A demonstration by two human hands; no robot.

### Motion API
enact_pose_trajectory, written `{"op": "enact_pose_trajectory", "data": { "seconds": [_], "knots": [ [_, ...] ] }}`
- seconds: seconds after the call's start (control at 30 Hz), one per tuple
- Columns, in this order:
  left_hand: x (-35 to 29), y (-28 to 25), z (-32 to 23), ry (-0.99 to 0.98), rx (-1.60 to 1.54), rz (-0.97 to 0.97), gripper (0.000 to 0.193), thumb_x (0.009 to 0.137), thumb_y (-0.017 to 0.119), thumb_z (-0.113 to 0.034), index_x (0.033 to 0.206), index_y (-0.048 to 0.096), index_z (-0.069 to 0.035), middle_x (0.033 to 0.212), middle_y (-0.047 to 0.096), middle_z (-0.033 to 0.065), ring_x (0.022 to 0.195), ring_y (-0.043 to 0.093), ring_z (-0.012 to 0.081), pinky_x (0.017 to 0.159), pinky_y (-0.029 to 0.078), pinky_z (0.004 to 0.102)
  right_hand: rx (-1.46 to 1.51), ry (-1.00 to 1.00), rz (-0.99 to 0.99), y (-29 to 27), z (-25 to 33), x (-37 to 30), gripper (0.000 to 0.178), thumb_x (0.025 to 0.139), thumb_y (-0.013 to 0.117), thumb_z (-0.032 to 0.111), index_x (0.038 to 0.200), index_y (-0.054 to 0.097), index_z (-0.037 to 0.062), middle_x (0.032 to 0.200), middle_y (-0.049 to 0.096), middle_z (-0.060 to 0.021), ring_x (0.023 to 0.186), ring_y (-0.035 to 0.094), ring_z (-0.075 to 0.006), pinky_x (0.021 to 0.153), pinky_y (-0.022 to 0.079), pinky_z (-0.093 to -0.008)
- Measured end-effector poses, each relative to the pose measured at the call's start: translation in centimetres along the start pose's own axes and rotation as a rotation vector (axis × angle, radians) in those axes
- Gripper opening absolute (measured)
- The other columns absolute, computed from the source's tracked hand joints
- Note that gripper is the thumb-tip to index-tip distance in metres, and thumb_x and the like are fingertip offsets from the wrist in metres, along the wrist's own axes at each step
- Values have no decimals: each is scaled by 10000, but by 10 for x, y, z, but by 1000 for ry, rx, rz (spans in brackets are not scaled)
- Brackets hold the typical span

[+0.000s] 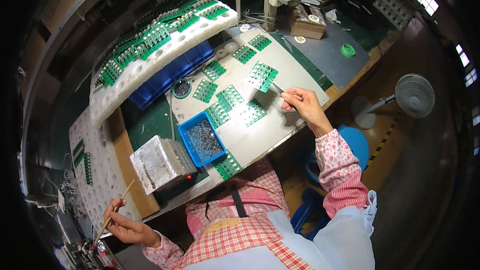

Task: The person places small LED components from a parts container onto circuit boards using tweezers, then secures them with a wooden stick.

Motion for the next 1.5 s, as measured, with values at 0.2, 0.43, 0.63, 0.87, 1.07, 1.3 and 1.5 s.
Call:
{"op": "enact_pose_trajectory", "data": {
  "seconds": [0.2,0.43,0.63,0.87,1.07,1.3,1.5],
  "knots": [
    [3,-1,-5,62,31,16,230,1065,331,-66,1128,490,89,1031,614,192,850,606,238,774,527,339,43,13,-94,-30,-24,47,255,946,666,183,1064,663,-43,818,695,-62,696,615,-75,669,489,-197],
    [3,-3,-3,55,74,35,225,1068,331,-71,1140,492,69,1042,608,174,870,594,230,799,513,341,-67,117,-245,-49,-34,83,261,951,651,256,1072,682,26,856,700,-20,710,592,-45,644,443,-182],
    [3,-6,-3,45,97,28,227,1070,333,-80,1142,489,69,1049,604,173,872,589,228,805,510,344,-38,173,-255,-54,-36,105,252,937,663,230,1054,676,7,860,712,-44,680,616,-64,588,466,-182],
    [5,-7,-4,55,104,28,225,1072,326,-79,1150,479,66,1067,608,184,891,595,236,803,515,346,-72,221,-253,-60,-40,119,225,948,641,210,1016,690,0,866,715,-55,677,637,-79,555,480,-191],
    [5,-9,-6,60,97,22,218,1071,322,-76,1159,473,54,1076,606,186,900,596,237,803,516,342,-44,250,-265,-59,-39,124,211,941,646,185,1003,687,-12,840,705,-65,651,633,-94,525,492,-212],
    [3,-16,-13,58,100,10,210,1071,329,-90,1147,475,42,1046,606,181,889,596,237,812,513,342,-63,259,-256,-61,-44,128,222,938,647,188,1023,676,-15,827,696,-61,642,631,-98,528,507,-226],
    [13,-6,-63,263,76,-127,241,1039,458,-176,988,454,60,725,617,183,576,606,277,574,541,374,-113,313,-232,-60,-39,127,243,943,639,214,1046,668,-4,835,699,-53,661,650,-101,538,538,-228]
  ]
}}
Point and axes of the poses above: each hand's wrist, its own x-axis towards the middle knuckle, its own y-axis out of the palm, z = x × y, the point moved 3 cm from there along x, towards the middle knuckle
